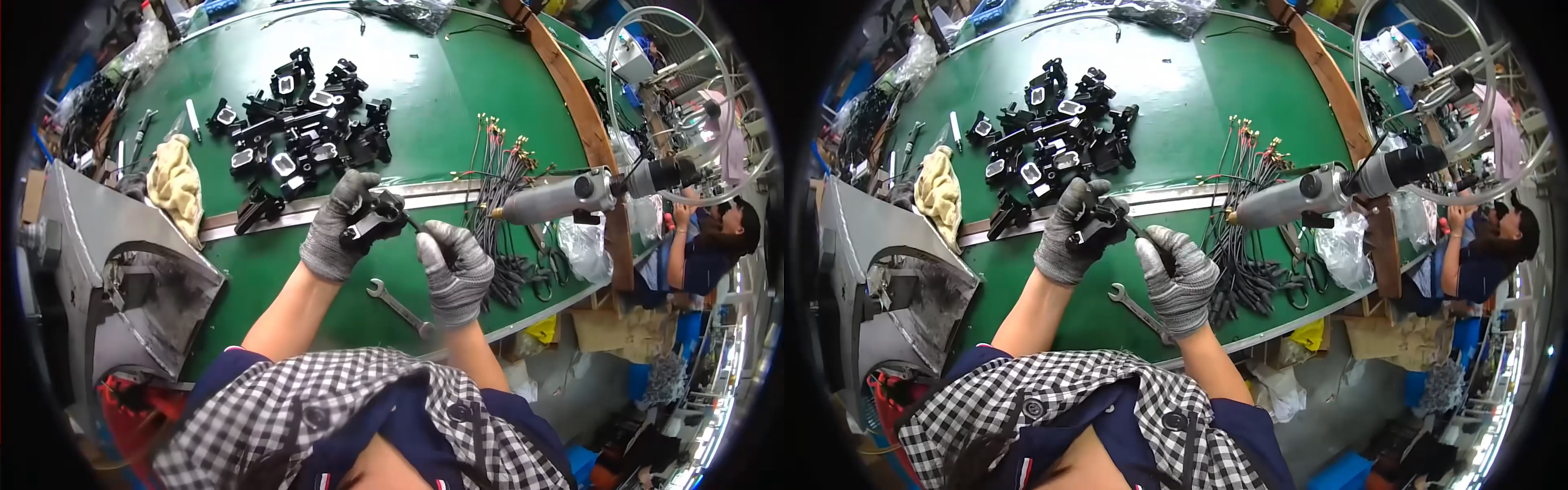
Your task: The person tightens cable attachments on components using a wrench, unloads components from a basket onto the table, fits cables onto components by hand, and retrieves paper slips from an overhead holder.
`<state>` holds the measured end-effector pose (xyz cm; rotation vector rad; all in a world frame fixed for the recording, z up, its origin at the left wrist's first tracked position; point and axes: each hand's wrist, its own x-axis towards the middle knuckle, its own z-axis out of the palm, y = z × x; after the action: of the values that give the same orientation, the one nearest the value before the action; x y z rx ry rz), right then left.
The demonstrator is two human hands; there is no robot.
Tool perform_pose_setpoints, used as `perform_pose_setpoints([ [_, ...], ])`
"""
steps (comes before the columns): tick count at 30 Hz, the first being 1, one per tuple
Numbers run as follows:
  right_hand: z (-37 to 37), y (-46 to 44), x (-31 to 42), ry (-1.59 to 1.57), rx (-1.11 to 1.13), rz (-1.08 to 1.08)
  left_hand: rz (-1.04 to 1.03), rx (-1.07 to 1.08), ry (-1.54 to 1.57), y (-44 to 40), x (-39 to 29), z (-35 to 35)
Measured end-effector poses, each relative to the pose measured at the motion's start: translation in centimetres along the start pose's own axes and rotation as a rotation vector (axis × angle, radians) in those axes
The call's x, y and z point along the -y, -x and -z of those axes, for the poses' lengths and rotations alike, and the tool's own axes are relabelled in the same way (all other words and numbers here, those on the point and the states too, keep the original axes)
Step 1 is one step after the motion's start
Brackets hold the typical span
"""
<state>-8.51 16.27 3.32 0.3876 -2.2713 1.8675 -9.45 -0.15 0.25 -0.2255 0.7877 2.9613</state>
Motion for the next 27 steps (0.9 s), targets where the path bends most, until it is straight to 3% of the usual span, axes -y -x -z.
perform_pose_setpoints([
  [5,0.1,-0.4,0.4,0.152,0.041,0.113,-0.03,-0.016,-0.12,0.0,0.3,0.8],
  [9,0.5,-0.8,0.6,0.111,-0.027,0.045,-0.018,0.038,-0.159,0.3,-0.5,-0.1],
  [12,0.6,-1.6,-0.7,-0.019,-0.019,-0.064,-0.078,0.046,-0.707,0.5,-1.3,-0.8],
  [14,0.4,-2.2,-2.1,0.154,0.104,0.094,0.028,0.077,-0.845,0.1,-0.9,0.7],
  [16,-0.3,-1.8,-2.5,0.074,0.339,0.082,0.09,0.04,-0.875,0.1,-0.3,1.1],
  [17,0.3,-1.8,-2.0,-0.02,0.49,-0.024,0.095,0.058,-0.713,-0.1,0.1,1.3],
  [18,0.3,-1.5,-1.5,-0.123,0.488,-0.143,0.105,0.073,-0.551,-0.4,0.5,1.4],
  [19,0.3,-1.4,-2.8,-0.184,0.555,-0.151,0.076,0.078,-0.582,-0.5,0.8,1.8],
  [20,-0.1,-1.0,-3.3,-0.215,0.52,-0.061,0.027,0.078,-0.608,-0.7,1.1,1.8],
  [22,-0.7,0.4,-4.9,-0.263,0.486,0.052,0.214,0.13,-0.274,-1.0,1.2,1.6],
  [24,-0.5,0.0,-5.3,-0.274,0.481,0.093,0.253,0.057,-0.241,-1.5,1.9,3.7],
  [27,0.7,0.0,-4.2,-0.126,0.541,0.002,0.194,0.062,-0.219,-1.7,2.3,1.7],
])
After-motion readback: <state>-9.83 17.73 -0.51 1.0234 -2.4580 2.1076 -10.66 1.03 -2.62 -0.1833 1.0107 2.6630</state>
